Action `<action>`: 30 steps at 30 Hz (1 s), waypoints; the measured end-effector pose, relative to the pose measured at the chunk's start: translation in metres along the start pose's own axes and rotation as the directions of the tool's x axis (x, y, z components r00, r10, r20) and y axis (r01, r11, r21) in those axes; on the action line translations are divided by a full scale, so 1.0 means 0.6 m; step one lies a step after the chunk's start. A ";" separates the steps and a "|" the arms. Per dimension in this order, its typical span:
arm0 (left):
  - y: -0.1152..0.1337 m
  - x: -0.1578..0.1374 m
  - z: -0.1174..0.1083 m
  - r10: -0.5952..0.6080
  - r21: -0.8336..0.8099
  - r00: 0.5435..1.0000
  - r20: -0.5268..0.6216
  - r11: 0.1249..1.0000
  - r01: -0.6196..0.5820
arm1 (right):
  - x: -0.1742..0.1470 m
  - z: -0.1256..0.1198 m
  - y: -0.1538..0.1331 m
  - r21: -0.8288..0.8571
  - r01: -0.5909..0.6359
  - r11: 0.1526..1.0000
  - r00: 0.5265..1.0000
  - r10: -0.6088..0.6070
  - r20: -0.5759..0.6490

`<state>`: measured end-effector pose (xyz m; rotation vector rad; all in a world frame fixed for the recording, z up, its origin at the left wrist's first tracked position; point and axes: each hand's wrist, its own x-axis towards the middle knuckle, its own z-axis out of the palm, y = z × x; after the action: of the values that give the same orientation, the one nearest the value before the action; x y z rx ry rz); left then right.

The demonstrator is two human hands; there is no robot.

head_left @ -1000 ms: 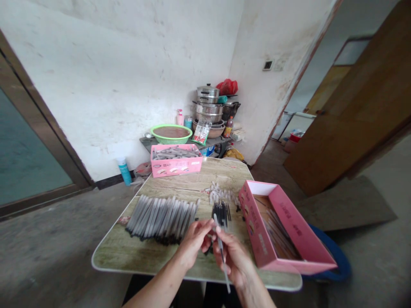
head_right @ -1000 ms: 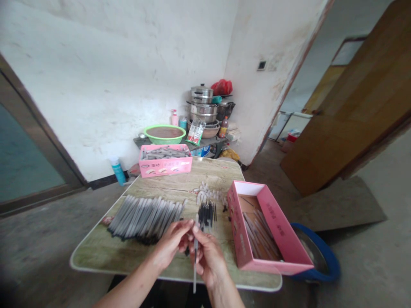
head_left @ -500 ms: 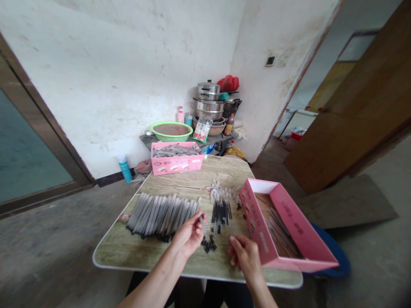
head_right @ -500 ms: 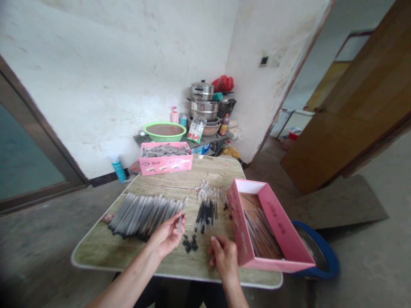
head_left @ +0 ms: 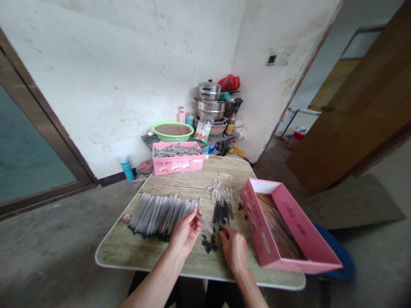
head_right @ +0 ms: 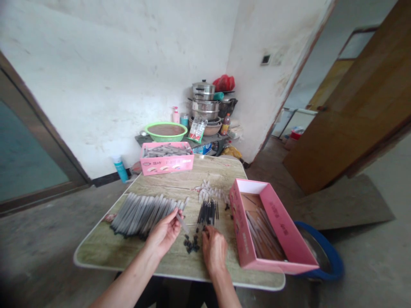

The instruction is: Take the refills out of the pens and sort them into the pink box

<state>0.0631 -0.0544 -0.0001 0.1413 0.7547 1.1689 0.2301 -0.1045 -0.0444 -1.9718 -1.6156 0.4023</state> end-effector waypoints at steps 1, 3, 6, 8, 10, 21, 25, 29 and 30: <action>0.000 0.000 -0.001 0.002 0.000 1.000 -0.001 1.000 -0.002 | 0.001 0.002 -0.001 -0.021 0.006 1.000 1.000 -0.006 0.005; -0.001 -0.001 -0.002 -0.004 -0.002 1.000 -0.006 1.000 0.004 | 0.004 0.005 0.000 -0.059 0.019 0.998 1.000 -0.018 0.020; -0.003 -0.002 -0.003 -0.010 -0.006 1.000 -0.019 1.000 0.010 | 0.010 0.007 0.002 -0.107 0.039 0.993 0.998 -0.035 0.047; -0.004 -0.002 -0.004 -0.008 -0.010 1.000 -0.022 1.000 0.008 | 0.013 0.007 0.002 -0.134 0.051 0.990 0.997 -0.044 0.061; -0.005 -0.002 -0.004 -0.007 -0.013 1.000 -0.018 1.000 0.007 | 0.015 0.007 0.001 -0.155 0.068 0.986 0.996 -0.057 0.074; -0.011 -0.006 0.001 -0.024 0.010 1.000 -0.005 1.000 0.024 | 0.027 0.017 -0.010 -0.219 0.002 0.976 0.998 0.013 0.067; -0.014 -0.006 0.001 -0.024 0.022 1.000 0.006 0.999 0.024 | 0.034 0.018 -0.013 -0.164 -0.042 0.986 0.998 0.050 0.045; -0.015 -0.006 0.000 -0.022 0.027 1.000 0.007 0.999 0.022 | 0.033 0.009 -0.009 -0.007 -0.051 0.999 0.998 0.052 0.034; -0.014 -0.006 -0.001 -0.020 0.032 1.000 0.008 0.999 0.020 | 0.031 0.004 -0.007 0.052 -0.046 0.998 0.998 0.044 0.036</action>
<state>0.0689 -0.0613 -0.0029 0.1643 0.7661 1.1371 0.2297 -0.0853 -0.0417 -1.9748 -1.5681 0.4947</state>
